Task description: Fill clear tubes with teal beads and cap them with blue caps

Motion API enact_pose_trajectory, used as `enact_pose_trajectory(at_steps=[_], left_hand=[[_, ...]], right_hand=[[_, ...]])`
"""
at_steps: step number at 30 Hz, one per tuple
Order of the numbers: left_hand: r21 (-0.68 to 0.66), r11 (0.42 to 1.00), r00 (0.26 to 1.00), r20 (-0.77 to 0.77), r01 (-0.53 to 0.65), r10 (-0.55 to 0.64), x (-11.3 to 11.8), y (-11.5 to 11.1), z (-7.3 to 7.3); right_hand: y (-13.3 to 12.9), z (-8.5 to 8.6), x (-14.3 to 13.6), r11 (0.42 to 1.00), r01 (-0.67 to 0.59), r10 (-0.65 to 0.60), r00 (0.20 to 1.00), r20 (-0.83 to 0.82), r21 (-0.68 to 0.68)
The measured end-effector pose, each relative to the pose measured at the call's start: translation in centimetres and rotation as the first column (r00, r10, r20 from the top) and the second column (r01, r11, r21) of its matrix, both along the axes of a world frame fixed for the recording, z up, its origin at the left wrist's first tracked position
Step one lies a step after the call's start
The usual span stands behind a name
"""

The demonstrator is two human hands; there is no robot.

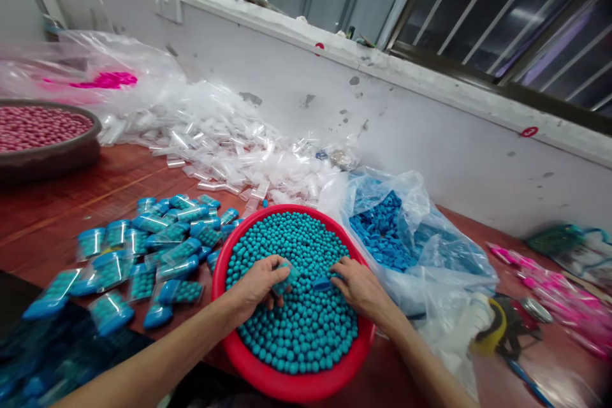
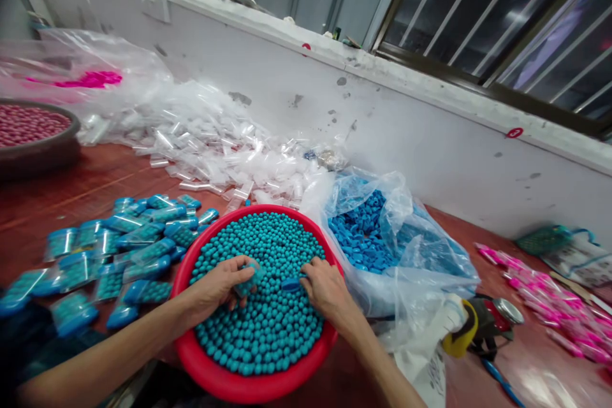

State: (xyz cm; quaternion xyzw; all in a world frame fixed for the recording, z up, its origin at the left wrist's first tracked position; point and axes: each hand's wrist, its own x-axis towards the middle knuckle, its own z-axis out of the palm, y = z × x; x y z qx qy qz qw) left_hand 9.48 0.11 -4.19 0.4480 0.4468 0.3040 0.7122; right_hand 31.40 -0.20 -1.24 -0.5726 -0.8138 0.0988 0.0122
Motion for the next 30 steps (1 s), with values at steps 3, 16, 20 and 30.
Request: enact_pose_trajectory(at_steps=[3,16,20,30], left_hand=[[0.014,1.000,0.999,0.025,0.027,-0.028,0.1,-0.2,0.4],[0.125,0.988,0.996,-0.034,0.089,-0.085,0.2,-0.6,0.3],[0.164,0.984,0.997,-0.045,0.075,-0.068,0.4,-0.6,0.2],[0.150,0.986,0.998,-0.006,0.065,-0.065,0.5,-0.7,0.4]], right_hand=[[-0.7,0.4,-0.7,0.996,-0.072,0.067,0.995,0.078,0.056],[-1.2,-1.2,-2.8,0.978,0.063,-0.039,0.992,-0.124,0.197],[-1.7,-1.5,-4.5,0.962,0.042,0.058,0.935,-0.349,0.271],[-2.2,-1.3,-4.4,0.873,0.208,-0.023,0.921,-0.390,0.440]])
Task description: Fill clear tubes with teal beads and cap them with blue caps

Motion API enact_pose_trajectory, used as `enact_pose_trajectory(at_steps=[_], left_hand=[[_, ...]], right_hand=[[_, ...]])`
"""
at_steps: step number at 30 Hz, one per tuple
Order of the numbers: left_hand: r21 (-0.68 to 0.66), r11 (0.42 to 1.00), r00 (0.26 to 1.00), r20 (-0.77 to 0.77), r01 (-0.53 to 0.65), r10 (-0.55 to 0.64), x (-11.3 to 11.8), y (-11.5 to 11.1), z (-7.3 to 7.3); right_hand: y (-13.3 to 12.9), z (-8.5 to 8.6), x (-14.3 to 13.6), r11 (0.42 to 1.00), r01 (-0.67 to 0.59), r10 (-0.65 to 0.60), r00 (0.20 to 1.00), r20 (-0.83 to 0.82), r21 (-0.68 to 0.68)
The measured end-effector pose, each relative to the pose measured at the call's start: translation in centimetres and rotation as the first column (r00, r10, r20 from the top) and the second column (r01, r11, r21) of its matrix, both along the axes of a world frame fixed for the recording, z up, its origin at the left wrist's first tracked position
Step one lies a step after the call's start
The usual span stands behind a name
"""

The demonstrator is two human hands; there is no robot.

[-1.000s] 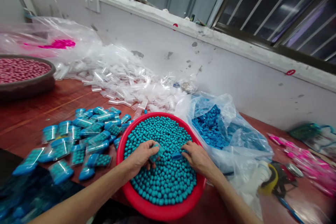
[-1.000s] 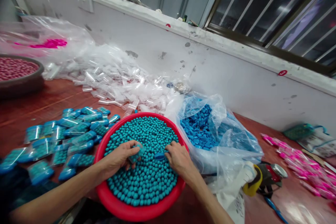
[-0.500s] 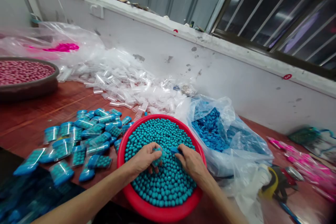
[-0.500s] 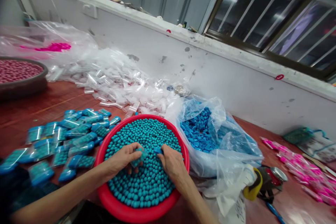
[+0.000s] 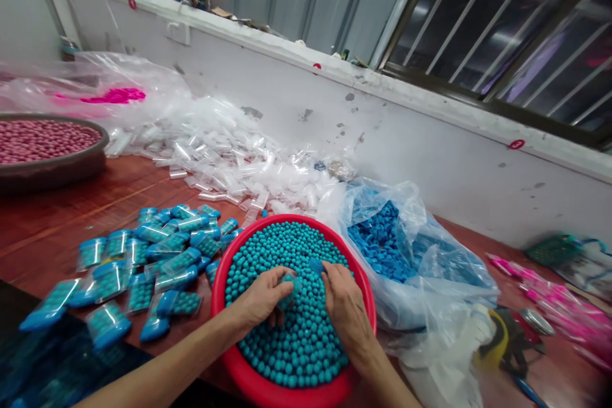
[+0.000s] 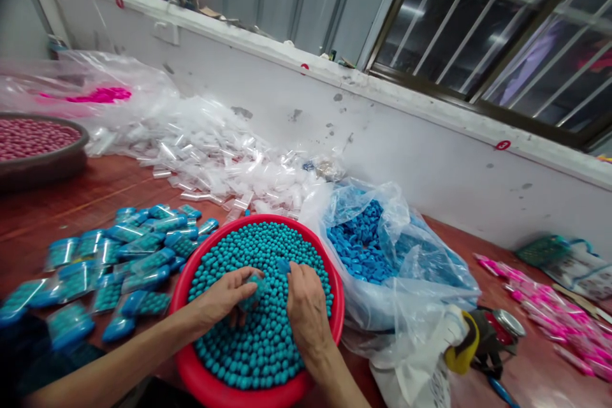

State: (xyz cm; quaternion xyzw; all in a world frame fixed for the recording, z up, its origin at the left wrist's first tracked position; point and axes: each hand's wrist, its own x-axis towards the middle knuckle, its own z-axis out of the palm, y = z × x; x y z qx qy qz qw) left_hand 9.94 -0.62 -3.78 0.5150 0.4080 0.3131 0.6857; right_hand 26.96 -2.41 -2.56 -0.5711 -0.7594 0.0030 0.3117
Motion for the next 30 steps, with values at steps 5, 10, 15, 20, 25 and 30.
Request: enact_pose_trajectory(at_steps=[5,10,15,20,25,30], left_hand=[[0.001,0.999,0.988,0.148,0.046,-0.045,0.0,-0.1,-0.1],[-0.036,0.999,0.968,0.250,0.022,-0.012,0.0,0.1,-0.7],[-0.038,0.999,0.975,0.218,-0.027,0.035,0.5,-0.2,-0.3],[-0.049,0.983,0.976,0.126,-0.176,0.180,1.2,-0.8,0.6],[0.013,0.998,0.981,0.187,-0.058,0.055,0.6,-0.7,1.4],[0.053,0.998,0.993,0.115,0.017,-0.023,0.4,-0.9,1.7]], right_hand=[[0.0,0.6,-1.6,0.957,-0.218,0.131,0.913,-0.387,-0.190],[0.1,1.0,-1.5,0.950,-0.212,0.101,0.904,-0.415,-0.230],[0.0,1.6,-0.9,0.921,-0.321,0.243,0.916,-0.320,-0.221],[-0.3,1.3,-1.0,0.910,-0.373,0.310,0.903,-0.299,-0.183],[-0.5,2.6,0.1,0.831,-0.451,0.182,0.774,-0.607,-0.326],[0.5,3.0,0.3,0.801,-0.438,-0.122,0.548,-0.828,-0.408]])
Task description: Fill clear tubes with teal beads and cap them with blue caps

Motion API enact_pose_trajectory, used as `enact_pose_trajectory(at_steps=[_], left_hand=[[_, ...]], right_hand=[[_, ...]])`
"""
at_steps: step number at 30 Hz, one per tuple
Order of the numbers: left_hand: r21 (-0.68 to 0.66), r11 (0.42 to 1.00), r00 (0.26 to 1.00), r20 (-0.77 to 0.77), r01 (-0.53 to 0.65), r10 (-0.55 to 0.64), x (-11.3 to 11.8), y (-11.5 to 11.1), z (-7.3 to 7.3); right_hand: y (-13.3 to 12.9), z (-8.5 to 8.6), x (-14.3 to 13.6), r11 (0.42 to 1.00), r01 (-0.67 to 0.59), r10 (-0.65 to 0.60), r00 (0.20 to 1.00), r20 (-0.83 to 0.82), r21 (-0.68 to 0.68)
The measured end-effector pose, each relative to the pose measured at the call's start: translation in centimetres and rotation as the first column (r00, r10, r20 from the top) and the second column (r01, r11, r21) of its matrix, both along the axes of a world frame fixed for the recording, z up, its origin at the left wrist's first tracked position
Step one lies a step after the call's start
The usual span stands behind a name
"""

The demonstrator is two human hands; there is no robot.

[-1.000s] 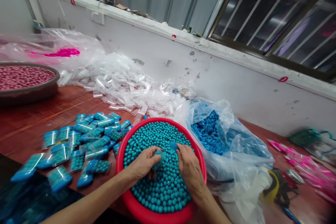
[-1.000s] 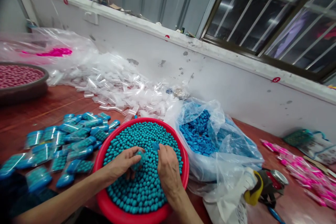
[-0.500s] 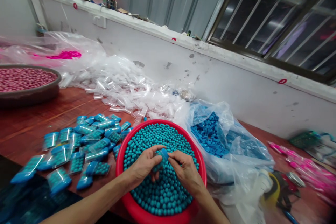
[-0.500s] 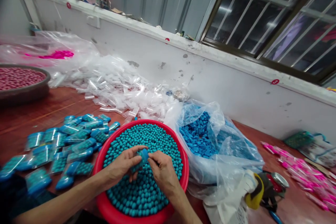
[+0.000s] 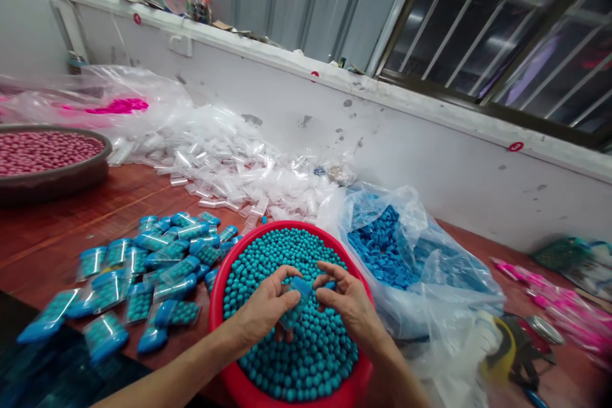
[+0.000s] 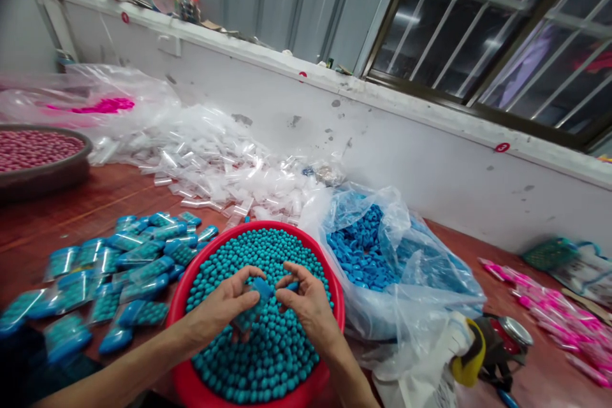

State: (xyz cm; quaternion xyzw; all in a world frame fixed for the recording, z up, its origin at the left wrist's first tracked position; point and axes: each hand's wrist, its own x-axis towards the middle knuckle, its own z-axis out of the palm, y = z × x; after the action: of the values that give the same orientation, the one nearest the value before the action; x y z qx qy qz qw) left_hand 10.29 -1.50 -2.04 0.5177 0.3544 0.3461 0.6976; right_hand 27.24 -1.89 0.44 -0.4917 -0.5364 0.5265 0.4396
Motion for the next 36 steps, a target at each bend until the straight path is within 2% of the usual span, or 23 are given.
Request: enact_pose_trajectory(at_steps=[3,5,7,9,13,17,20,24,27,32,36], left_hand=[[0.059,0.998,0.998,-0.058,0.001,0.002,0.2,-0.2,0.4],[0.084,0.997,0.997,-0.079,-0.001,0.007,0.3,-0.3,0.8],[0.087,0.996,0.996,-0.086,-0.002,0.010,0.5,-0.3,1.0],[0.076,0.997,0.997,-0.081,-0.011,0.017,0.6,-0.3,1.2],[0.138,0.985,0.993,-0.039,-0.108,0.114,0.8,-0.3,1.7],[0.198,0.967,0.987,0.031,-0.164,0.161,1.1,-0.3,2.4],[0.147,0.972,0.983,0.033,-0.183,0.180,1.6,-0.3,2.2],[0.059,0.963,0.964,-0.012,-0.263,0.264,2.4,-0.4,1.7],[0.047,0.957,0.956,-0.046,-0.287,0.289,2.8,-0.3,1.3],[0.211,0.935,0.946,-0.094,-0.286,0.311,3.1,0.0,0.6],[0.323,0.912,0.927,-0.192,-0.251,0.322,1.7,0.0,0.8]], right_hand=[[0.4,-0.6,-0.6,0.996,0.091,-0.091,0.994,-0.063,-0.004],[0.4,-0.6,-0.9,0.995,0.092,-0.091,0.995,-0.044,0.030],[0.1,-0.2,-0.9,0.995,0.027,-0.031,0.998,0.046,0.096],[-0.4,0.3,-0.8,0.980,-0.084,0.046,0.978,0.202,0.181],[-1.8,0.4,-0.9,0.917,-0.252,0.052,0.845,0.533,0.310],[-2.1,-1.0,-2.0,0.880,-0.265,-0.093,0.718,0.690,0.394],[-1.9,-1.7,-3.0,0.865,-0.211,-0.193,0.697,0.691,0.455],[-1.9,-2.1,-3.4,0.818,-0.189,-0.267,0.712,0.650,0.543],[-1.9,-2.7,-3.3,0.788,-0.167,-0.319,0.713,0.624,0.593],[-1.9,-3.8,-3.4,0.791,-0.139,-0.326,0.729,0.603,0.595],[-1.8,-4.4,-3.4,0.818,-0.234,-0.186,0.757,0.627,0.526]])
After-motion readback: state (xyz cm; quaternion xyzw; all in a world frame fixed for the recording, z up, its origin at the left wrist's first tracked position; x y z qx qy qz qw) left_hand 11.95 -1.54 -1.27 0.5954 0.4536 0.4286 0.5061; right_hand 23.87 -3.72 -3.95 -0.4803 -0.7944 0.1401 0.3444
